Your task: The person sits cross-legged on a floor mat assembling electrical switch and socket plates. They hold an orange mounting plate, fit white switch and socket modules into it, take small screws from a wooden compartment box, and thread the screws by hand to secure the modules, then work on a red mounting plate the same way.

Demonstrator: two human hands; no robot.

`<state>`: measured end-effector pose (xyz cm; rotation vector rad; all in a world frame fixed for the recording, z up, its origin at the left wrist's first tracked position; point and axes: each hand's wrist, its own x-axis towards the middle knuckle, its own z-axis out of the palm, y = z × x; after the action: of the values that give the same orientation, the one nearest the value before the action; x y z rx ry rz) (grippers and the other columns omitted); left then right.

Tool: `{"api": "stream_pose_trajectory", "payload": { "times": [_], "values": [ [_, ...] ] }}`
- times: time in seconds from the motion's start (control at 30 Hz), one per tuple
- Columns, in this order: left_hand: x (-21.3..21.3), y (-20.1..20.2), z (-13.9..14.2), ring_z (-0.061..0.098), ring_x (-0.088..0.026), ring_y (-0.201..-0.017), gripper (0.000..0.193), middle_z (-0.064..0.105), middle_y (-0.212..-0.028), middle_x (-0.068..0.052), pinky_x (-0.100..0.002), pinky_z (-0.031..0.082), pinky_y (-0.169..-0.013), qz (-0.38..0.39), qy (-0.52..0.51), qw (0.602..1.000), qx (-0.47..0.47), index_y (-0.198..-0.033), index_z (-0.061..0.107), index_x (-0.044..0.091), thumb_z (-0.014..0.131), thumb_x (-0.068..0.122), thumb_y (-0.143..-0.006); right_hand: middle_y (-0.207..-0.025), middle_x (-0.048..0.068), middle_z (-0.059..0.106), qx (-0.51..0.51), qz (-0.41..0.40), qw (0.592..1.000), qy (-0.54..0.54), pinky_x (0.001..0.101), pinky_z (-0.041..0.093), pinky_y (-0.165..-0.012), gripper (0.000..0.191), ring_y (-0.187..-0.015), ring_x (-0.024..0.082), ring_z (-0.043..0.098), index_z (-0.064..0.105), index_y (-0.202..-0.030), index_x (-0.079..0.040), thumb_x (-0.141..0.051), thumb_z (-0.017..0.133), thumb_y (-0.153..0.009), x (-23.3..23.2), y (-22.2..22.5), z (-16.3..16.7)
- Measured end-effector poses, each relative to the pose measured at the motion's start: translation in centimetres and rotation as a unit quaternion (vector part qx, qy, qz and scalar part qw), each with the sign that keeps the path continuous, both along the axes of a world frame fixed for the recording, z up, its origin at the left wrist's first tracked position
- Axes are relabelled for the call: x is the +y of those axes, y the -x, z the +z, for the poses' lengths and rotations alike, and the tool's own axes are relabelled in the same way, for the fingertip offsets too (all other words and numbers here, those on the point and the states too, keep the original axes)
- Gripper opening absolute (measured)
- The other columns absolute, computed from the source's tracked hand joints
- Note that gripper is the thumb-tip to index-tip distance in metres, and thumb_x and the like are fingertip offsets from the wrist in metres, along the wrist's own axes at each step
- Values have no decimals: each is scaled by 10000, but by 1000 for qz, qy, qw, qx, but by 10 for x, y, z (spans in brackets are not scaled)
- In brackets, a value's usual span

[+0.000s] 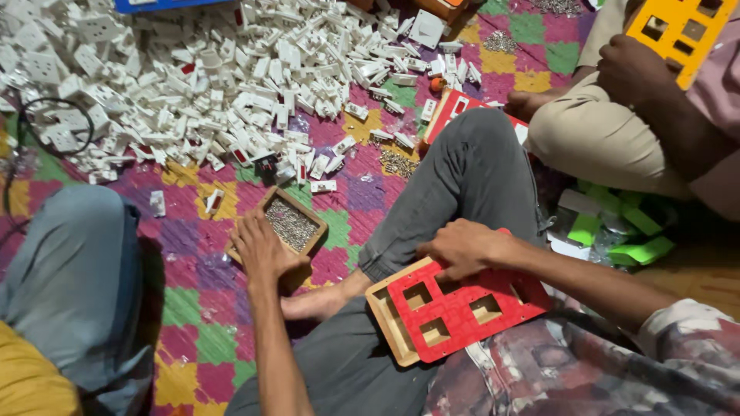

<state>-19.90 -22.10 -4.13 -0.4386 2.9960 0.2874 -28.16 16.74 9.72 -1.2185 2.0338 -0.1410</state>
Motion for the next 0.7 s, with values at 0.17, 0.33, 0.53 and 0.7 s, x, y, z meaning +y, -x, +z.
{"api": "stream_pose_trajectory", "payload": {
  "times": [0.17, 0.33, 0.53, 0.7],
  "values": [
    [-5, -7, 2, 270, -492, -1482, 1555, 317, -1562, -297, -631, 189, -1207, 6, 1, 1000, 29, -1517, 201, -2, 982, 618, -323, -921, 156, 755, -33, -21, 999, -24, 511, 563, -785, 580, -849, 377, 738, 576, -1346, -177, -359, 678, -805, -7, 0, 20],
    [-15, -4, 13, 270, -500, -1451, 1560, 309, -1529, -338, -623, 188, -1179, 41, -80, 992, 94, -1511, 214, -28, 984, 618, -318, -927, 183, 746, 1, -38, 999, -37, 523, 554, -796, 542, -894, 402, 713, 592, -1320, -167, -358, 689, -822, -9, 11, 41],
    [-36, -8, 35, 341, -501, -1369, 1472, 376, -1438, -339, -621, 242, -1116, 24, -68, 983, 167, -1459, 291, -47, 983, 594, -328, -995, 162, 737, 91, 21, 994, -48, 496, 551, -847, 659, -928, 372, 713, 556, -1360, -218, -422, 710, -753, -26, 47, 65],
    [-51, -43, 73, 401, -501, -1300, 1400, 433, -1361, -339, -620, 287, -1063, -11, -82, 986, 146, -1415, 355, -62, 982, 574, -337, -958, 65, 794, 238, 98, 956, -142, 445, 587, -803, 714, -865, 315, 754, 534, -1501, -259, -554, 647, -861, -49, 88, 55]
  ]
}}
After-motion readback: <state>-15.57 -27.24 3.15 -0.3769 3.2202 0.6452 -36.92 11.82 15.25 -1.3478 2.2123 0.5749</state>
